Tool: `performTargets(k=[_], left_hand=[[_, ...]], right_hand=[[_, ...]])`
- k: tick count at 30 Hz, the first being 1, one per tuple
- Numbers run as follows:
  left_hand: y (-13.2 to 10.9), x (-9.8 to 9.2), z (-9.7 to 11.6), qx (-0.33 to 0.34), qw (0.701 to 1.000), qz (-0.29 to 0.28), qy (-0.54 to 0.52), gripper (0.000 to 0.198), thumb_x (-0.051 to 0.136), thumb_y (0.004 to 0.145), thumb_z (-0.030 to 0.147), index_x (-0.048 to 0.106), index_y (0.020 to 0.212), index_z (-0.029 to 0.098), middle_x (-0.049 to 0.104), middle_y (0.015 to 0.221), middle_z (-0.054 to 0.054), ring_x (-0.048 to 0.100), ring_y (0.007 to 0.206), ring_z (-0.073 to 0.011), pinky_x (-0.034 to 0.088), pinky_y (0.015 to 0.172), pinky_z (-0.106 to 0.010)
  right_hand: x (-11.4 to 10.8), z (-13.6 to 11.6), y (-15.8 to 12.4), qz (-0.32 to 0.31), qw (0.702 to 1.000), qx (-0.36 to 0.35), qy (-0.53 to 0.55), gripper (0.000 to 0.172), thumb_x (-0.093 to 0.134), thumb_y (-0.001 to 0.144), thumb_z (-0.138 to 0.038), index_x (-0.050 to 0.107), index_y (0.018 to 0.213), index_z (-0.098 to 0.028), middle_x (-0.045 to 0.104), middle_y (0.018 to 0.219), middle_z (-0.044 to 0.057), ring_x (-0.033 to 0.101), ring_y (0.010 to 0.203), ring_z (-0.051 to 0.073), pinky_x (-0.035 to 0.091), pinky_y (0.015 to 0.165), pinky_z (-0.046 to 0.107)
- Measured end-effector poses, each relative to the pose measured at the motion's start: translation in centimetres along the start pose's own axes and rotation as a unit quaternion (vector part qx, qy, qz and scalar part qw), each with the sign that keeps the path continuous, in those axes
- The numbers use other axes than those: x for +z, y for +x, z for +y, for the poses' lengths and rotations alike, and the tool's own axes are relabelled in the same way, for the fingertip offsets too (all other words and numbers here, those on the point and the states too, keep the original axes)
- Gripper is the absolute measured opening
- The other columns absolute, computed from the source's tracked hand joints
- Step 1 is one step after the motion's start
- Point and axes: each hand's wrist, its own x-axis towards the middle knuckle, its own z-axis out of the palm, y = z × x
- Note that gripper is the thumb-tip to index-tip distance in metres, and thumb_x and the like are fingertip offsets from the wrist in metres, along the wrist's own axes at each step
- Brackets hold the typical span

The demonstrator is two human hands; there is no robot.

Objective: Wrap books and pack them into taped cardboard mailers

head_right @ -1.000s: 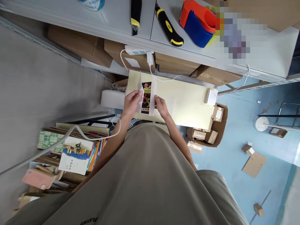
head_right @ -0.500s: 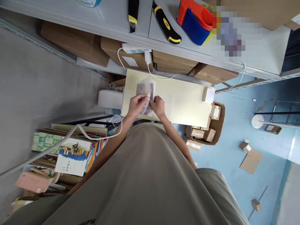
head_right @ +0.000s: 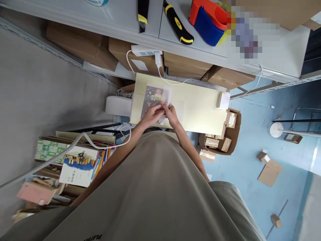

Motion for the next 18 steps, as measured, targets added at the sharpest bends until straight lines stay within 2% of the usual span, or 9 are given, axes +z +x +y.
performTargets(k=[3, 6, 7, 9, 11, 12, 14, 16, 18], left_hand=[[-0.6, 0.6, -0.9, -0.021, 0.999, -0.026, -0.024, 0.051, 0.071, 0.099, 0.036, 0.068, 0.148, 0.023, 0.081, 0.128, -0.012, 0.079, 0.122, -0.0312, 0.070, 0.106, -0.049], [-0.6, 0.4, -1.4, -0.061, 0.996, 0.004, -0.061, 0.056, 0.074, 0.101, 0.035, 0.061, 0.154, 0.024, 0.078, 0.117, -0.011, 0.080, 0.113, -0.0302, 0.070, 0.105, -0.053], [-0.4, -0.1, -1.3, -0.078, 0.994, 0.026, -0.072, 0.053, 0.075, 0.102, 0.038, 0.062, 0.151, 0.024, 0.077, 0.112, -0.010, 0.081, 0.107, -0.0299, 0.071, 0.101, -0.052], [-0.1, -1.8, -1.0, -0.082, 0.989, 0.113, -0.050, 0.049, 0.081, 0.101, 0.043, 0.067, 0.143, 0.023, 0.076, 0.111, -0.010, 0.081, 0.103, -0.0302, 0.070, 0.099, -0.050], [0.2, -4.2, -0.5, -0.055, 0.974, 0.219, 0.012, 0.054, 0.093, 0.093, 0.046, 0.071, 0.136, 0.022, 0.077, 0.123, -0.013, 0.079, 0.118, -0.0325, 0.066, 0.106, -0.047], [0.3, -5.4, -0.4, -0.050, 0.968, 0.244, 0.025, 0.060, 0.099, 0.087, 0.049, 0.073, 0.134, 0.022, 0.077, 0.130, -0.015, 0.077, 0.127, -0.0337, 0.064, 0.109, -0.045], [0.3, -7.3, -0.2, -0.069, 0.975, 0.209, -0.018, 0.070, 0.105, 0.076, 0.058, 0.077, 0.128, 0.021, 0.079, 0.132, -0.016, 0.076, 0.130, -0.0341, 0.064, 0.107, -0.042], [0.2, -8.3, -0.2, -0.104, 0.980, 0.130, -0.106, 0.074, 0.107, 0.066, 0.068, 0.080, 0.115, 0.019, 0.084, 0.119, -0.015, 0.081, 0.111, -0.0305, 0.065, 0.091, -0.038], [-0.1, -8.5, -0.3, -0.127, 0.973, 0.101, -0.163, 0.075, 0.108, 0.059, 0.073, 0.081, 0.104, 0.020, 0.085, 0.103, -0.011, 0.079, 0.087, -0.0243, 0.061, 0.071, -0.032]], right_hand=[[-0.2, 0.4, 0.0, 0.026, 0.999, -0.004, 0.030, 0.056, 0.086, 0.089, -0.075, 0.062, 0.084, -0.025, 0.062, 0.071, -0.003, 0.064, 0.073, 0.017, 0.051, 0.062, 0.027], [-0.4, 0.7, -0.1, 0.018, 1.000, -0.019, 0.008, 0.051, 0.081, 0.092, -0.074, 0.063, 0.091, -0.026, 0.065, 0.078, -0.003, 0.066, 0.079, 0.018, 0.054, 0.069, 0.028], [-0.5, 0.7, -0.1, 0.013, 0.999, -0.032, -0.006, 0.052, 0.080, 0.092, -0.075, 0.065, 0.095, -0.026, 0.068, 0.081, -0.002, 0.067, 0.083, 0.019, 0.056, 0.072, 0.029], [-0.6, 0.6, -0.3, 0.000, 0.998, -0.056, -0.027, 0.057, 0.080, 0.089, -0.079, 0.068, 0.102, -0.025, 0.072, 0.088, 0.000, 0.069, 0.089, 0.020, 0.057, 0.077, 0.031], [-0.7, 0.4, -0.4, -0.006, 0.997, -0.064, -0.041, 0.062, 0.081, 0.086, -0.084, 0.071, 0.104, -0.025, 0.072, 0.088, 0.001, 0.067, 0.087, 0.020, 0.056, 0.077, 0.032], [-0.7, 0.3, -0.5, -0.005, 0.997, -0.063, -0.051, 0.063, 0.081, 0.085, -0.085, 0.072, 0.102, -0.025, 0.070, 0.086, 0.000, 0.065, 0.084, 0.019, 0.055, 0.075, 0.032], [-0.4, 0.1, -0.6, 0.003, 0.995, -0.053, -0.080, 0.065, 0.080, 0.085, -0.089, 0.070, 0.093, -0.025, 0.064, 0.079, -0.001, 0.061, 0.079, 0.019, 0.051, 0.070, 0.031], [0.0, -0.1, -0.6, 0.014, 0.993, -0.045, -0.106, 0.069, 0.076, 0.086, -0.093, 0.064, 0.081, -0.025, 0.058, 0.074, -0.001, 0.057, 0.078, 0.019, 0.047, 0.067, 0.031], [0.5, -0.2, -0.5, 0.020, 0.992, -0.046, -0.116, 0.074, 0.072, 0.088, -0.097, 0.055, 0.072, -0.026, 0.052, 0.070, 0.000, 0.052, 0.076, 0.018, 0.044, 0.064, 0.031]])
